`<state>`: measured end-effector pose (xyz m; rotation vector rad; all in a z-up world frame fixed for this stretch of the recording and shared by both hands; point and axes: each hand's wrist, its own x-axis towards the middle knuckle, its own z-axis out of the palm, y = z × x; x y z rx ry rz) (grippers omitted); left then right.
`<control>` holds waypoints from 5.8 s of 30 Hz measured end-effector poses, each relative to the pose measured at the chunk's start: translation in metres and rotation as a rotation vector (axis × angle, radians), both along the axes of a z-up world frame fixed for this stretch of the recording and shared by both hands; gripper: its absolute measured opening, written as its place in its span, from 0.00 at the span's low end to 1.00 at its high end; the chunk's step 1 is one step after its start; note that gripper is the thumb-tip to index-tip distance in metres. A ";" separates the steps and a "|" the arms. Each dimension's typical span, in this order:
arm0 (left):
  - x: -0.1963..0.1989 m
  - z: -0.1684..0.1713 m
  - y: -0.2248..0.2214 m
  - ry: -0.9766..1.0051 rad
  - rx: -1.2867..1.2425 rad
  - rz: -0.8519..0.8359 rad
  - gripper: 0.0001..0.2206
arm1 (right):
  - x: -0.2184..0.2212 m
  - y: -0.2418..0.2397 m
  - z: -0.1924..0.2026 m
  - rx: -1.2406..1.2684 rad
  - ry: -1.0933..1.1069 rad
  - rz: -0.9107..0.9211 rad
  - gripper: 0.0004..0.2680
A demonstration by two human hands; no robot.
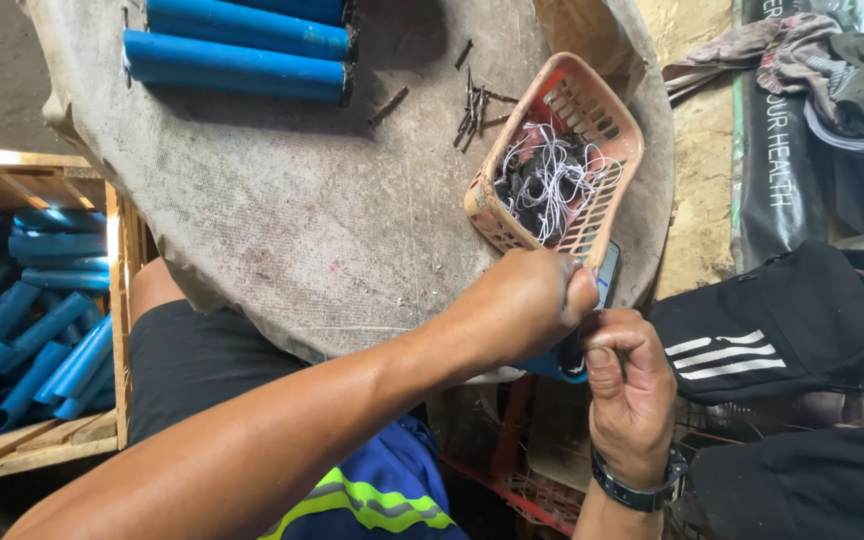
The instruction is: Inserting white wicks into blue cylindrical candle molds on a workshop table.
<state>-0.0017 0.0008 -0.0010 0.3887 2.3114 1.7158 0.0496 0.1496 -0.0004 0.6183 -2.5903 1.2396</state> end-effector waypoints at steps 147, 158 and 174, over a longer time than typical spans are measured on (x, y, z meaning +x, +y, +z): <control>0.003 -0.015 0.012 0.010 0.324 -0.163 0.16 | 0.019 -0.018 -0.063 -0.709 0.152 -0.248 0.19; 0.001 -0.018 0.015 0.000 0.368 -0.125 0.15 | 0.022 0.002 -0.072 -0.698 0.127 -0.245 0.21; 0.008 -0.022 0.021 0.037 0.427 -0.042 0.13 | 0.018 -0.010 -0.070 -0.681 0.141 -0.259 0.22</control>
